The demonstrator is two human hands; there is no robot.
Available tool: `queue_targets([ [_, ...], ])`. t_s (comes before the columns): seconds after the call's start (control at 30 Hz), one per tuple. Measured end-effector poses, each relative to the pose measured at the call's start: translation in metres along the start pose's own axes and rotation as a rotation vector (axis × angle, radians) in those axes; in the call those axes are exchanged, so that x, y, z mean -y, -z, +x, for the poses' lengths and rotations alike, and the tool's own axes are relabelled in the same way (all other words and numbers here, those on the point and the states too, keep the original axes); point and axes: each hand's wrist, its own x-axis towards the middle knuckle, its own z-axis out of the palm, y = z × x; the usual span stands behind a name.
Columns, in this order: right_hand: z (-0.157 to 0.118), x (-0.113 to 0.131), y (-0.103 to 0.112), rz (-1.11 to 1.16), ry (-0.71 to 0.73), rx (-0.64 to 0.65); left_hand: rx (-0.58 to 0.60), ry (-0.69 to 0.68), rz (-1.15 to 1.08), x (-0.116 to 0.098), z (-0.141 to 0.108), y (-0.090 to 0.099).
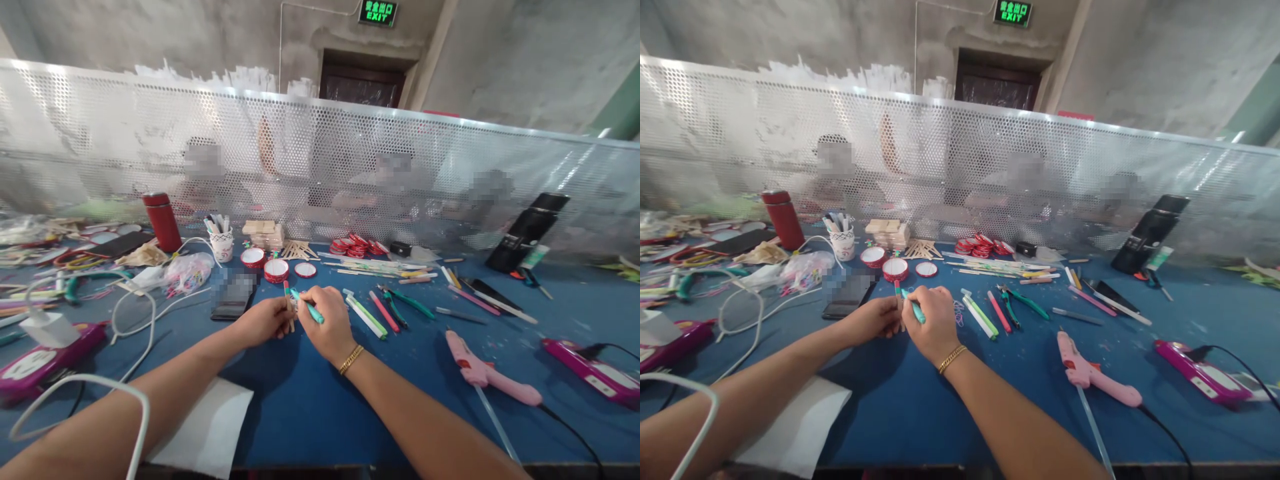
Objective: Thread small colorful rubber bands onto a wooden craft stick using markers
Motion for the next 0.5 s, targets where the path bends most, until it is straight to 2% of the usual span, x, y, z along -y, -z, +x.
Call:
queue_targets([
  [0.3,-0.0029,0.0028,-0.0004,0.05,0.038,0.053,-0.014,0.003,-0.01,0.003,-0.0039,-0.001],
  [0.5,-0.0022,0.0035,0.0016,0.035,0.035,0.036,-0.002,-0.017,-0.008,0.004,-0.0039,-0.0015],
])
